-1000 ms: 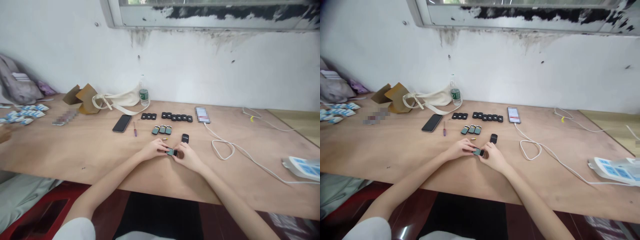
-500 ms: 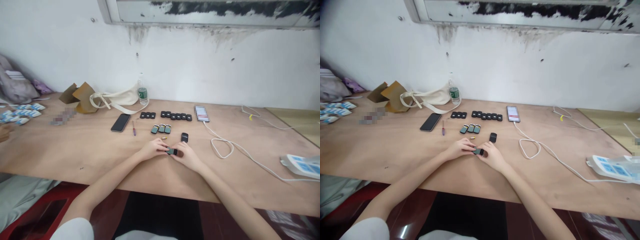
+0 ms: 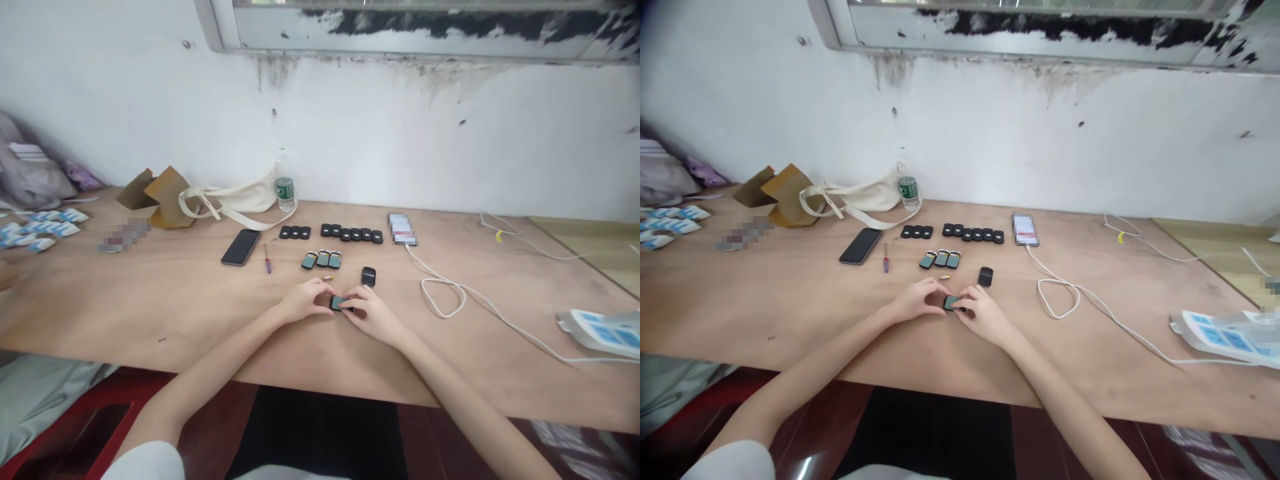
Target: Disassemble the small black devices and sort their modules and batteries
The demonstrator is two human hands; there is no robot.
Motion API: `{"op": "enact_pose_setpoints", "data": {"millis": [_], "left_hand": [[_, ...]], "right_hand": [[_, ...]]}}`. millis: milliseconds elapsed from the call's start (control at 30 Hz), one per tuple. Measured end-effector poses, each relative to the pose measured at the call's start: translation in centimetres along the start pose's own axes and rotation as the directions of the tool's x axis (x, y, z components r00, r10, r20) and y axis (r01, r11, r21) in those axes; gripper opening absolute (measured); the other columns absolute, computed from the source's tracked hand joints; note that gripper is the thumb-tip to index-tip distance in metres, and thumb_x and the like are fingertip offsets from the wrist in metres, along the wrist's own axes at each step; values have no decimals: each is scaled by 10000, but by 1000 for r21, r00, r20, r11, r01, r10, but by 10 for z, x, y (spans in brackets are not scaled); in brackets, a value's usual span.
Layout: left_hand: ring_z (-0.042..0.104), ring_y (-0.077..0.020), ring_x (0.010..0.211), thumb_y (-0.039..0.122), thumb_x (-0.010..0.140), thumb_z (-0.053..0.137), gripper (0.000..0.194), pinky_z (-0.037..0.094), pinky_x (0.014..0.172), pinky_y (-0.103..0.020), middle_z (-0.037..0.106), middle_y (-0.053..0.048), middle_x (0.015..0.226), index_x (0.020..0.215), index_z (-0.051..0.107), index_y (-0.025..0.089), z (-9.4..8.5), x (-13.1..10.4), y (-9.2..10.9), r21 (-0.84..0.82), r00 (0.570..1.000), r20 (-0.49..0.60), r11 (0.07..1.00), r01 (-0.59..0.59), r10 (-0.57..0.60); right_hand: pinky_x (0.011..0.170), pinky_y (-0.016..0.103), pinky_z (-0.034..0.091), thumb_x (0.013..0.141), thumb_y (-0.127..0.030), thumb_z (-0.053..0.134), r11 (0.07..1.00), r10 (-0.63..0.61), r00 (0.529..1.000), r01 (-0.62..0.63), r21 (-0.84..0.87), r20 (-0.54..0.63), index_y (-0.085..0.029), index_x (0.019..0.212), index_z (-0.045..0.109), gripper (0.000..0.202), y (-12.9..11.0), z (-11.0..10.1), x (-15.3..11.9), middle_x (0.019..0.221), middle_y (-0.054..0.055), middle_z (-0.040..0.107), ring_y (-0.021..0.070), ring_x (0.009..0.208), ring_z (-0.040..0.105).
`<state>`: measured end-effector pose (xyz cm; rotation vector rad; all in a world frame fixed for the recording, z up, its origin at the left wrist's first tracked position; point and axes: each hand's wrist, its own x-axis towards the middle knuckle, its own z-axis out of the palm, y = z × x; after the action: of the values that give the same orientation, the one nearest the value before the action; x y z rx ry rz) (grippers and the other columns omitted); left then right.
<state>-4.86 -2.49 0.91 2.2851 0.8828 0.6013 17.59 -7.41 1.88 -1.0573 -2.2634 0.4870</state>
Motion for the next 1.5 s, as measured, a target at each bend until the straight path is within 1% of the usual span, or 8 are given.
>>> {"op": "enact_pose_setpoints", "data": {"millis": [200,467,667,867,1033,1267,1400,1500], "left_hand": [[588,-172,905,420,783,659,335,472,823,-279,619,-39,935,1049,654,217,1,0,0,-13,999,-24,999,-33,33],[556,-175,938,353,859,577,194,487,845,-315,683,-45,1049,926,724,245,3,0,-5,34,975,-49,976,-217,219],[552,-185,950,349,872,559,206,485,836,-329,678,-60,1037,880,734,241,0,0,-3,114,976,-7,970,-216,219],[550,-188,942,352,876,552,214,482,831,-325,676,-65,1031,873,732,235,0,0,0,138,978,-21,970,-202,207],[547,-189,934,334,879,545,213,480,814,-308,678,-57,1012,850,731,235,1,0,-1,189,972,-21,956,-226,234],[548,-194,980,299,878,535,184,486,847,-316,658,-62,1063,906,699,220,2,0,4,236,965,-22,939,-249,261],[530,-201,1080,307,870,553,182,457,933,-334,590,-56,1222,983,677,235,4,1,6,232,965,-7,939,-255,264],[547,-187,1058,276,892,522,197,447,950,-339,607,-66,1182,1018,666,229,6,2,7,192,957,21,938,-288,290]], "right_hand": [[834,391,501,869,-180,523,1000,-8,1000,8,-15,15,-279,999,695,237,-5,-4,0,1000,78,598,206,948,554],[851,402,501,881,-208,524,1000,-9,1000,9,-16,11,-292,1018,690,231,0,-1,-2,1026,79,585,212,980,555],[851,377,500,882,-212,528,1000,-14,1000,13,-18,-12,-296,1000,690,217,3,3,-1,1037,73,586,200,980,564],[836,371,503,838,-285,605,989,138,989,-135,57,-56,-264,1045,636,211,10,6,1,983,49,647,205,954,585],[875,403,487,732,-363,708,971,228,969,-220,88,-91,-232,1124,585,432,16,2,0,1104,75,606,241,1040,566],[832,401,484,811,-319,627,981,183,982,-179,68,-47,-231,983,642,193,15,3,0,924,55,630,224,928,569],[831,411,480,819,-307,616,982,181,983,-178,69,-33,-237,1001,638,197,14,4,1,921,56,621,228,930,557],[826,407,480,832,-311,599,981,180,984,-178,74,-17,-235,1004,638,192,13,3,1,928,61,613,226,920,554]]}}
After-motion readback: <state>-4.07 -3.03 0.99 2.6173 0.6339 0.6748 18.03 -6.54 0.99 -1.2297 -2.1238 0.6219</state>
